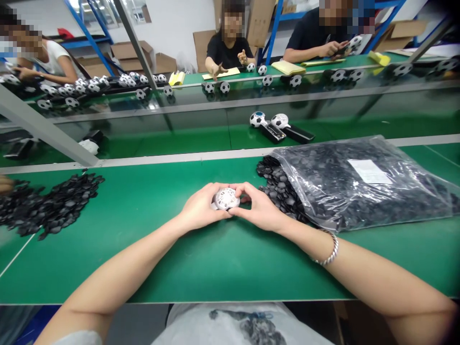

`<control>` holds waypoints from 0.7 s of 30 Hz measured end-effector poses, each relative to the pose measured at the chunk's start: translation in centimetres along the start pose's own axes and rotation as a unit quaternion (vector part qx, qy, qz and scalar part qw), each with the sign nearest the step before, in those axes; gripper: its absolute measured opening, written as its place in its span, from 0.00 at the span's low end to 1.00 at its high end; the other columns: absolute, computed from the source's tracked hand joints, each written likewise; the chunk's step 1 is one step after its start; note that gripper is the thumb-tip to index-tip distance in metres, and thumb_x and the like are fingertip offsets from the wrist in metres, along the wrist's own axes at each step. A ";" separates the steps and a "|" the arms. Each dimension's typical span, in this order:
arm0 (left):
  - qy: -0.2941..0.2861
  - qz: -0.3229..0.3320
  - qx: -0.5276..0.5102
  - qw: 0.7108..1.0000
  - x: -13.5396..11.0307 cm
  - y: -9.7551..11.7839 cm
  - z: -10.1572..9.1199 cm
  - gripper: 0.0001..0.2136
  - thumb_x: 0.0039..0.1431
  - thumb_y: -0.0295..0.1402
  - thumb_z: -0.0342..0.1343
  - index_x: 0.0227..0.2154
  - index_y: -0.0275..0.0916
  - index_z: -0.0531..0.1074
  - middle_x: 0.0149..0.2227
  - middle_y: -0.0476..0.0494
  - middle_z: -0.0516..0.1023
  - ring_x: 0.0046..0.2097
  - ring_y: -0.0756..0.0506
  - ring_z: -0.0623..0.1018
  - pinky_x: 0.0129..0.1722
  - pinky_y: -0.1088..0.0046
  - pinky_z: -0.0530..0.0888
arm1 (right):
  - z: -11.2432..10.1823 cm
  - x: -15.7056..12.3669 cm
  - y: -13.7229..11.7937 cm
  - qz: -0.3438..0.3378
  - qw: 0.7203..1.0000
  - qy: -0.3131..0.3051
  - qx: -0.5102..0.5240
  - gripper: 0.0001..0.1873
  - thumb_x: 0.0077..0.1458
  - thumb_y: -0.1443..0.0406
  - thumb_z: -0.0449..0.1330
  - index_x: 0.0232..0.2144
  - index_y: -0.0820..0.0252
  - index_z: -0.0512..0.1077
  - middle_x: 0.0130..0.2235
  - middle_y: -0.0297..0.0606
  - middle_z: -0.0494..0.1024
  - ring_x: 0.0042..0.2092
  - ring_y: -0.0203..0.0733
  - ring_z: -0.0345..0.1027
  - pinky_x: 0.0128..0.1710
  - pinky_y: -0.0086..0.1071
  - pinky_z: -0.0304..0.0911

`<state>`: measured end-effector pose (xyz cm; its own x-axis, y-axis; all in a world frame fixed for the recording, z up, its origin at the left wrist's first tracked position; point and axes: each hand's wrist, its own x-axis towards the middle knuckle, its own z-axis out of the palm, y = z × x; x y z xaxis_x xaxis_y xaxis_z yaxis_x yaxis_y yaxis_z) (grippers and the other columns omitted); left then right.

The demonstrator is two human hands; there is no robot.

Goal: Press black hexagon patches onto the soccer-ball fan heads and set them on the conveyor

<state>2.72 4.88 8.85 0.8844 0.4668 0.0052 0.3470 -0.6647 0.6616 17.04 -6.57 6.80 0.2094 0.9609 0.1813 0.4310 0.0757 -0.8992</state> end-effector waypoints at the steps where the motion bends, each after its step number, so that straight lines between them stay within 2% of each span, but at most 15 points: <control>1: 0.002 -0.002 -0.005 1.000 0.0 0.0 0.1 0.28 0.42 0.39 0.62 0.49 0.46 0.63 0.46 0.47 0.70 0.44 0.42 0.72 0.41 0.67 0.70 | 0.1 0.0 0.0 0.009 1.000 0.002 -0.004 0.14 0.42 0.67 0.62 0.31 0.58 0.60 0.45 0.39 0.69 0.47 0.42 0.64 0.41 0.36 0.62; 4: 0.003 0.002 -0.009 1.000 -0.1 -0.1 0.2 0.27 0.43 0.39 0.61 0.49 0.46 0.63 0.46 0.47 0.70 0.45 0.43 0.72 0.41 0.68 0.70 | -0.2 0.3 -0.1 0.023 0.999 0.008 -0.033 0.15 0.42 0.66 0.62 0.31 0.58 0.60 0.44 0.39 0.70 0.45 0.42 0.64 0.37 0.34 0.62; 7: -0.005 0.002 0.019 1.000 -0.2 -0.1 0.2 0.29 0.44 0.40 0.60 0.51 0.45 0.61 0.49 0.46 0.69 0.46 0.42 0.71 0.42 0.67 0.70 | -1.8 0.7 0.3 0.019 0.997 -0.015 -0.069 0.14 0.45 0.64 0.62 0.33 0.59 0.63 0.41 0.38 0.71 0.42 0.40 0.66 0.36 0.32 0.62; 10: -0.019 -0.003 0.077 0.997 -0.3 -0.1 -0.3 0.30 0.44 0.37 0.59 0.52 0.41 0.59 0.49 0.43 0.69 0.46 0.41 0.71 0.42 0.65 0.69 | -3.9 0.8 0.8 0.027 0.981 -0.036 -0.191 0.10 0.47 0.64 0.62 0.33 0.60 0.69 0.37 0.38 0.70 0.35 0.37 0.66 0.36 0.32 0.62; 12: -0.032 0.031 0.127 0.991 -0.1 -0.2 -0.6 0.27 0.46 0.32 0.56 0.52 0.42 0.60 0.49 0.44 0.70 0.47 0.40 0.70 0.44 0.62 0.67 | -4.7 0.6 1.0 0.036 0.961 -0.072 -0.264 0.07 0.48 0.66 0.61 0.33 0.59 0.72 0.35 0.38 0.71 0.34 0.37 0.66 0.37 0.32 0.61; 15: -0.020 0.092 0.198 0.976 0.3 -0.4 -0.8 0.26 0.48 0.22 0.48 0.52 0.45 0.61 0.48 0.45 0.71 0.50 0.40 0.66 0.47 0.60 0.63 | -4.6 0.4 0.8 0.026 0.943 -0.116 -0.309 0.07 0.51 0.67 0.59 0.35 0.58 0.74 0.35 0.38 0.72 0.38 0.40 0.66 0.39 0.31 0.60; 18: 0.007 0.112 0.231 0.966 0.7 -1.0 -0.5 0.30 0.46 0.17 0.43 0.53 0.44 0.61 0.44 0.44 0.71 0.48 0.42 0.66 0.50 0.58 0.61 | -3.7 0.2 0.5 -0.011 0.928 -0.127 -0.351 0.07 0.53 0.67 0.57 0.34 0.60 0.74 0.36 0.39 0.73 0.39 0.40 0.65 0.39 0.31 0.59; 21: 0.003 0.127 0.221 0.967 0.9 -1.5 -0.4 0.30 0.46 0.16 0.42 0.54 0.43 0.60 0.42 0.44 0.71 0.47 0.44 0.66 0.53 0.57 0.58 | -2.9 0.1 0.5 -0.072 0.889 -0.146 -0.428 0.09 0.56 0.67 0.52 0.34 0.62 0.73 0.34 0.42 0.73 0.38 0.42 0.65 0.38 0.33 0.58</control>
<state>2.86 6.52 8.12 0.9571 0.2580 0.1318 0.2190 -0.9422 0.2536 19.77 -7.19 7.54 -0.0847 0.9953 0.0460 0.9711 0.0928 -0.2199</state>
